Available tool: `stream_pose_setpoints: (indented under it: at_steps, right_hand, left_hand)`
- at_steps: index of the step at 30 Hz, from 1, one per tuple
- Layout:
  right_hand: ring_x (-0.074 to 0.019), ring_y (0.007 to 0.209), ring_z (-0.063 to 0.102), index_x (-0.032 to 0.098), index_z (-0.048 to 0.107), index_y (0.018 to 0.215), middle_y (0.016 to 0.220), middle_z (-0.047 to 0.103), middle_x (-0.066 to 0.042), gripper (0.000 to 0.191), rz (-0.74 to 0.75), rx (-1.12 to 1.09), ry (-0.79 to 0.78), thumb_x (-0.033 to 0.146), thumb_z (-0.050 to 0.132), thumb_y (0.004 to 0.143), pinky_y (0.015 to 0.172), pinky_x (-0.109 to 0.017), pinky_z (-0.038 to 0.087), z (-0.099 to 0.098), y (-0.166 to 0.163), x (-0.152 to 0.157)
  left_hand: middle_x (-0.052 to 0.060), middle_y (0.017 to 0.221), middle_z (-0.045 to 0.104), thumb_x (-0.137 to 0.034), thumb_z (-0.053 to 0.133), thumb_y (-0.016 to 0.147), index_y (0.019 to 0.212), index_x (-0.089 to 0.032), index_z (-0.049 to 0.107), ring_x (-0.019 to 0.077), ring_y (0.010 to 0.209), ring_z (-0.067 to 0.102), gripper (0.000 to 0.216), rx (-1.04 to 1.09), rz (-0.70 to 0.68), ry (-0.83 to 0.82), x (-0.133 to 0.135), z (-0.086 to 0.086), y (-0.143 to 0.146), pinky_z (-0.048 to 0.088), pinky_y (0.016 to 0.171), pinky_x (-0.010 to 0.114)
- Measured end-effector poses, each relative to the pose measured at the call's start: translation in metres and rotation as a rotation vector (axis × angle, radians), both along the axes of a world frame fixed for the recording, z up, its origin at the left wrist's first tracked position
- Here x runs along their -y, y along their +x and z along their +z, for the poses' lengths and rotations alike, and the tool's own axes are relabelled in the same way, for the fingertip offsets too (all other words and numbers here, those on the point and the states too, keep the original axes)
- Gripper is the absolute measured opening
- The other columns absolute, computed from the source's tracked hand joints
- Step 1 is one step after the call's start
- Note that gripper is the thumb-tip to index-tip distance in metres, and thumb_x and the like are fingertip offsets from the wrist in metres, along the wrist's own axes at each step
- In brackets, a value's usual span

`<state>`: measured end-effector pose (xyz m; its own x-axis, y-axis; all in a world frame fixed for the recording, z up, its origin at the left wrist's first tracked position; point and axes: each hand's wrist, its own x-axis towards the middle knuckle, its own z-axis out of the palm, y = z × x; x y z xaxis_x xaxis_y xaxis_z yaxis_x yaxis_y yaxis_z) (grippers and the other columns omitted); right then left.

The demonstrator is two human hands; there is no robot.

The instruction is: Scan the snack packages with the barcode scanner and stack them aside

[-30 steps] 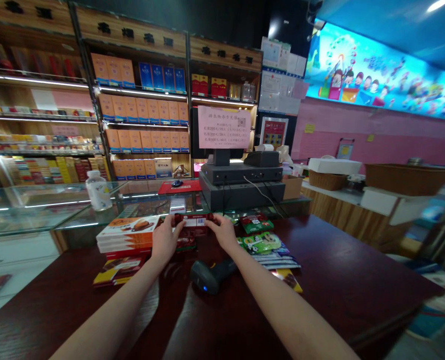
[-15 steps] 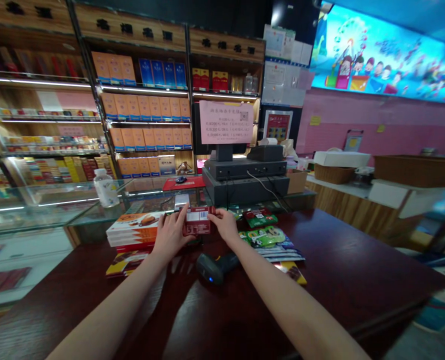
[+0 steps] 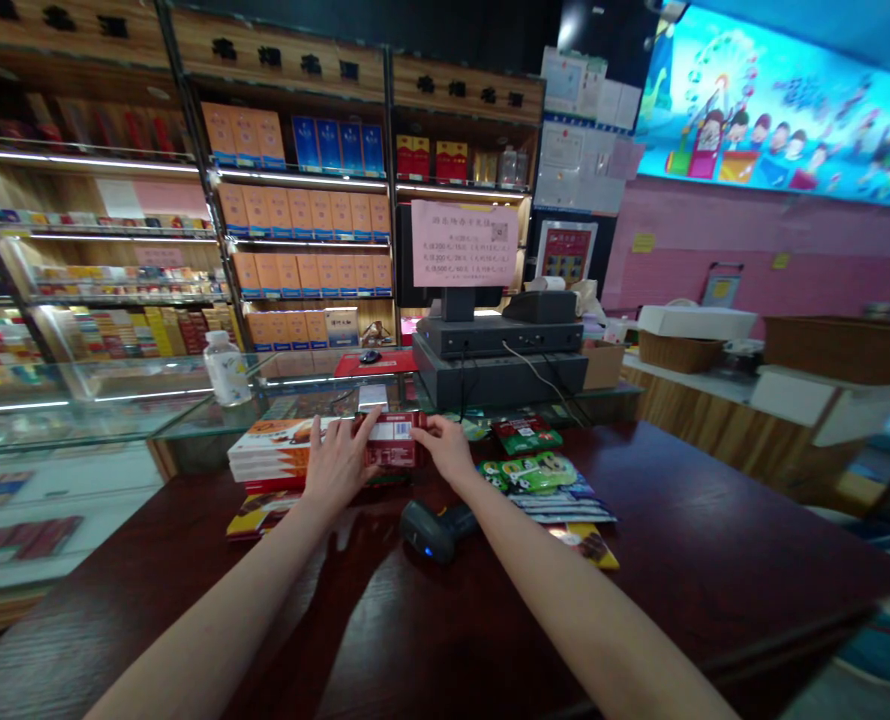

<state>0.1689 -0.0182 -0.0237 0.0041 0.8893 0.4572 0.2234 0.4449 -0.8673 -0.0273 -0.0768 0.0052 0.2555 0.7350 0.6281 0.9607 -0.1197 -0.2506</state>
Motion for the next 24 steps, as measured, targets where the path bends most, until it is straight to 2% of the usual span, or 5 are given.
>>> stream_pose_setpoints:
  at_steps: [6, 10, 13, 19, 24]
  right_hand:
    - [-0.0207, 0.072, 0.066, 0.019, 0.066, 0.078, 0.073, 0.071, -0.001, 0.024, 0.033, -0.039, -0.01, 0.042, 0.068, 0.074, 0.068, -0.03, 0.05, -0.002, -0.004, -0.001]
    - [-0.0219, 0.076, 0.068, 0.019, 0.068, 0.082, 0.079, 0.073, -0.002, 0.023, 0.08, -0.066, -0.034, 0.04, 0.069, 0.074, 0.071, -0.032, 0.053, -0.004, -0.007, -0.001]
    - [-0.0224, 0.086, 0.07, 0.019, 0.07, 0.092, 0.089, 0.076, -0.004, 0.024, 0.152, -0.093, -0.043, 0.038, 0.066, 0.077, 0.081, -0.034, 0.055, -0.005, -0.008, -0.001]
    - [-0.0208, 0.111, 0.067, 0.02, 0.069, 0.113, 0.119, 0.072, -0.008, 0.032, 0.225, -0.071, -0.053, 0.034, 0.06, 0.085, 0.102, -0.038, 0.048, -0.006, 0.004, 0.004]
    - [-0.021, 0.109, 0.068, 0.022, 0.067, 0.12, 0.114, 0.074, -0.007, 0.034, 0.195, 0.083, -0.065, 0.032, 0.06, 0.088, 0.104, -0.04, 0.047, -0.01, 0.032, 0.012]
  left_hand:
    - [0.015, 0.133, 0.055, -0.044, 0.075, 0.072, 0.148, -0.031, 0.042, 0.0381, 0.126, 0.048, 0.084, 0.06, -0.021, 0.048, 0.0, -0.002, -0.007, 0.024, 0.114, 0.061]
    - [0.014, 0.151, 0.044, -0.032, 0.069, 0.076, 0.148, -0.023, 0.04, 0.0333, 0.142, 0.034, 0.078, 0.069, -0.167, 0.046, -0.002, -0.006, -0.012, 0.014, 0.12, 0.057]
    - [0.013, 0.149, 0.049, -0.026, 0.064, 0.077, 0.148, -0.018, 0.038, 0.0296, 0.141, 0.037, 0.076, 0.073, -0.232, 0.02, -0.002, -0.008, -0.015, 0.009, 0.123, 0.054]
    - [0.014, 0.143, 0.054, -0.027, 0.063, 0.077, 0.145, -0.017, 0.042, 0.031, 0.139, 0.042, 0.072, 0.076, -0.223, 0.0, 0.001, -0.009, -0.024, 0.009, 0.123, 0.055]
    - [0.014, 0.144, 0.053, -0.028, 0.064, 0.077, 0.145, -0.019, 0.042, 0.0318, 0.139, 0.042, 0.072, 0.077, -0.212, 0.001, 0.003, -0.011, -0.032, 0.009, 0.122, 0.057]
